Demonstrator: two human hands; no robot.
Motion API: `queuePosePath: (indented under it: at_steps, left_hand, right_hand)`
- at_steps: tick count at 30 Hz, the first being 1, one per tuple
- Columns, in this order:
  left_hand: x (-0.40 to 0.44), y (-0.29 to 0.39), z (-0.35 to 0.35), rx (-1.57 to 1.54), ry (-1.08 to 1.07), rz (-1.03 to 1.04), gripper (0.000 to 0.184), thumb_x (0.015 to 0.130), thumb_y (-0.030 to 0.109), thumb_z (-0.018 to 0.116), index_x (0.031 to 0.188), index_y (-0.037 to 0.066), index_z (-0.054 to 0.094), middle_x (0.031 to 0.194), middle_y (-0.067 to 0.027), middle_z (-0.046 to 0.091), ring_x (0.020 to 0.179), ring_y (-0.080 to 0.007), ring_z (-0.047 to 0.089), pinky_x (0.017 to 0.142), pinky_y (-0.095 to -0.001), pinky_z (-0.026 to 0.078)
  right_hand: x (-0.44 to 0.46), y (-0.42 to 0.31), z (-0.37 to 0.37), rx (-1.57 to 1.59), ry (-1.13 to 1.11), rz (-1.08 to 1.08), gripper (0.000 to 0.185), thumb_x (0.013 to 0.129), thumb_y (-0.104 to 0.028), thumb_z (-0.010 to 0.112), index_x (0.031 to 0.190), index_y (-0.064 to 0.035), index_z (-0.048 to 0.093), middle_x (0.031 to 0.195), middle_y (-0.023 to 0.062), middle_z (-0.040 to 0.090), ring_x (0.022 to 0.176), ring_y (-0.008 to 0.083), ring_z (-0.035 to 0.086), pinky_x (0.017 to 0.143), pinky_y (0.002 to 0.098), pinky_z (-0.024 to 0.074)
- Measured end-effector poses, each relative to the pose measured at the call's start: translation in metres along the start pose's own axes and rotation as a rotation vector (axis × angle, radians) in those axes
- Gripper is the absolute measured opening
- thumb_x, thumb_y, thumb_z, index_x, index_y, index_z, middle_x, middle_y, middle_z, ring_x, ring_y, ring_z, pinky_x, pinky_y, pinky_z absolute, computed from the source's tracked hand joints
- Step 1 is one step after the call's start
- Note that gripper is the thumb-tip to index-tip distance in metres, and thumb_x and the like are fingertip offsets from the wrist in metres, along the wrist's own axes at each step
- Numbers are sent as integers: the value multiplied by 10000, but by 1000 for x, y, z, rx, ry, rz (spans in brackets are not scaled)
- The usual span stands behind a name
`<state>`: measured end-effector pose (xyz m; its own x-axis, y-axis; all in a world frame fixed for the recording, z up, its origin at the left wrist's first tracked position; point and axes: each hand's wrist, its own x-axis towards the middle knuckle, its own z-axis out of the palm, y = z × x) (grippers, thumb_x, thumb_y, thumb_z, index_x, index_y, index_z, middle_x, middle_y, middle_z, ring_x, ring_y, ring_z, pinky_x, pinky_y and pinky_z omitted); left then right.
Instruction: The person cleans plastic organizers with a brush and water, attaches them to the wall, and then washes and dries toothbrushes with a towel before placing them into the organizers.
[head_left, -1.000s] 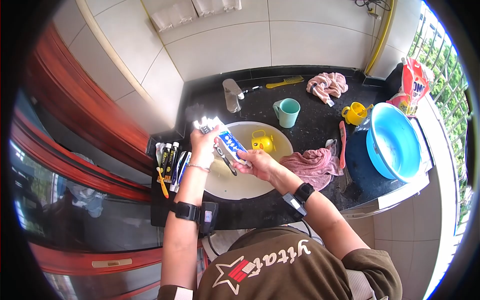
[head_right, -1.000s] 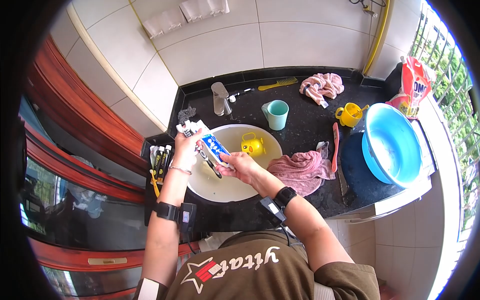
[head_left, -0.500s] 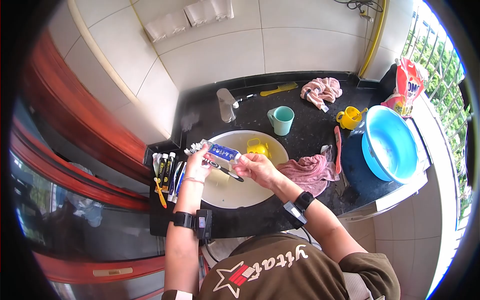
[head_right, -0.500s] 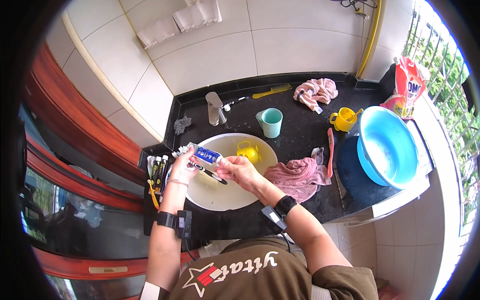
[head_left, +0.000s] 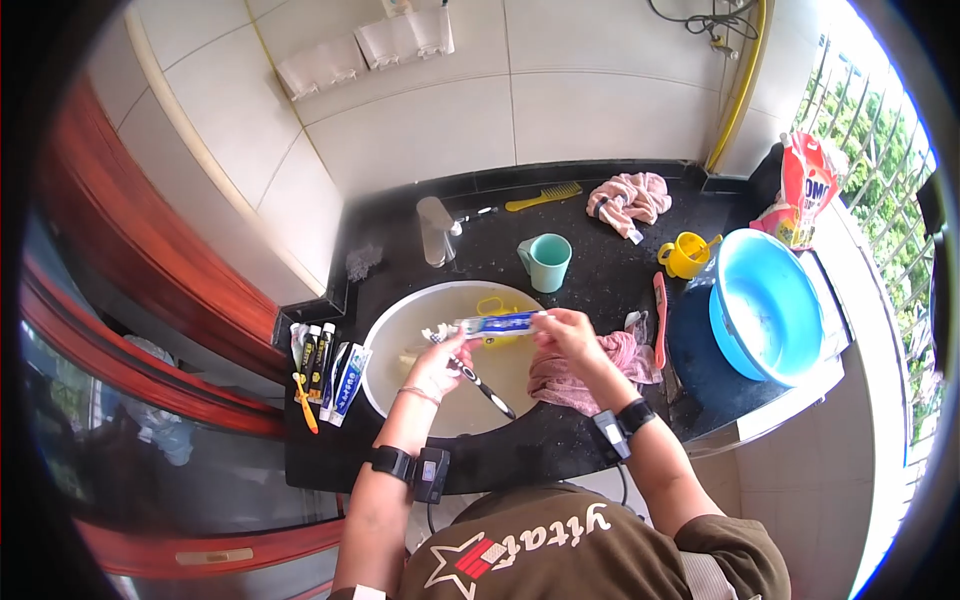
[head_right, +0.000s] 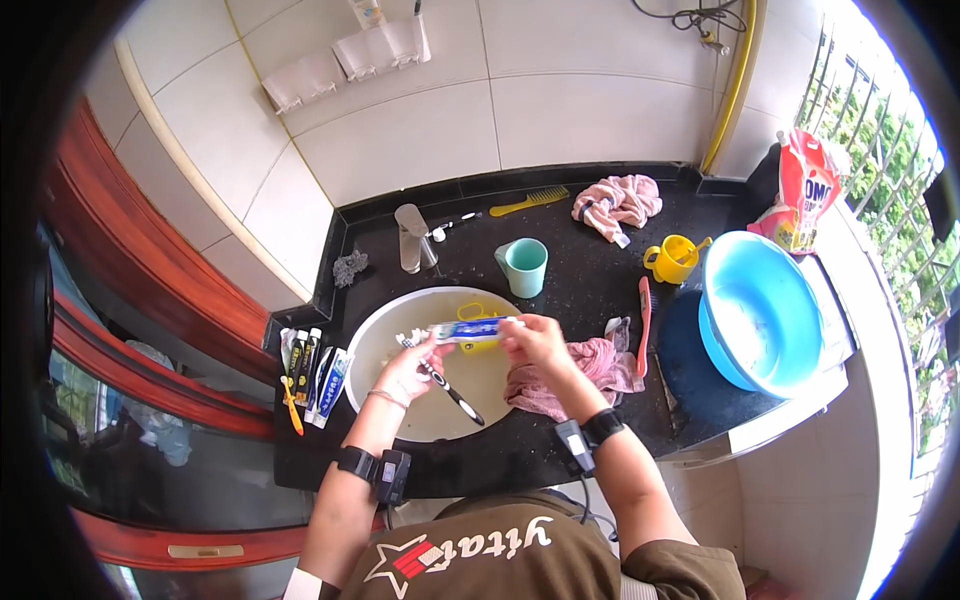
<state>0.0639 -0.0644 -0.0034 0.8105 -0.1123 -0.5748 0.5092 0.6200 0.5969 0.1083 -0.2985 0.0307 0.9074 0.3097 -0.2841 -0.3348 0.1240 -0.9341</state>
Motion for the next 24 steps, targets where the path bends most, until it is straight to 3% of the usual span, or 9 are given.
queuePosePath:
  at_steps: [4,9,13,16,19,20,21,22,24]
  left_hand:
    - [-8,1,1,-91,-36,-42,255,841,188,615,986,1,520,900,-99,575,574,-57,498,527,-188,444]
    - [-20,1,6,-185,-108,-22,196,824,40,585,1008,13,519,926,-112,571,668,-120,538,628,-260,478]
    - [-32,1,27,-32,-111,108,144,855,62,554,990,49,506,900,-105,570,652,-109,529,579,-257,476]
    - [-11,-8,26,357,-47,106,136,862,90,560,981,70,498,897,-86,564,653,-98,523,511,-259,462]
    - [2,-22,42,468,-19,179,244,844,77,579,1062,71,469,888,-52,550,641,-90,519,470,-237,419]
    - [5,-23,44,408,-12,222,292,835,67,585,1096,74,456,889,-43,546,637,-91,520,481,-228,412]
    - [-4,-12,47,318,-88,264,396,820,36,578,1175,81,409,887,-28,538,627,-100,520,505,-216,405]
    - [-17,-7,50,325,-87,269,396,820,36,578,1175,81,409,887,-28,538,627,-100,520,505,-216,405]
    - [-41,-4,53,663,-146,258,418,790,-14,550,1174,65,405,863,-60,555,667,-104,557,515,-225,438]
  right_hand:
    - [20,-4,-108,160,137,44,189,812,-189,618,829,-2,600,607,3,523,467,67,471,417,191,381]
    - [33,-18,-157,447,440,-79,268,868,-182,555,967,58,488,802,138,607,605,176,604,536,245,530]
    - [38,16,-122,670,105,207,275,890,-158,499,1040,71,483,959,215,602,742,224,617,657,289,540]
    - [33,12,-22,552,-82,119,300,889,-172,504,1090,50,507,1049,173,576,869,221,592,803,322,489]
    - [8,-5,81,-154,-206,-211,453,877,-269,509,1279,-76,429,1281,96,474,1115,214,478,956,350,349]
    - [37,28,93,-866,-30,-682,394,861,-302,513,1186,-80,525,1262,140,476,1042,258,528,901,350,400]
    - [39,23,97,-736,-58,-822,292,849,-311,520,971,-70,631,1048,170,590,843,314,594,744,354,475]
    - [37,13,98,-730,-56,-829,292,849,-311,520,971,-70,631,1048,170,590,843,314,594,744,354,475]
    - [30,0,96,-717,-170,-504,331,857,-348,515,770,-51,634,746,140,628,617,327,594,583,363,481]
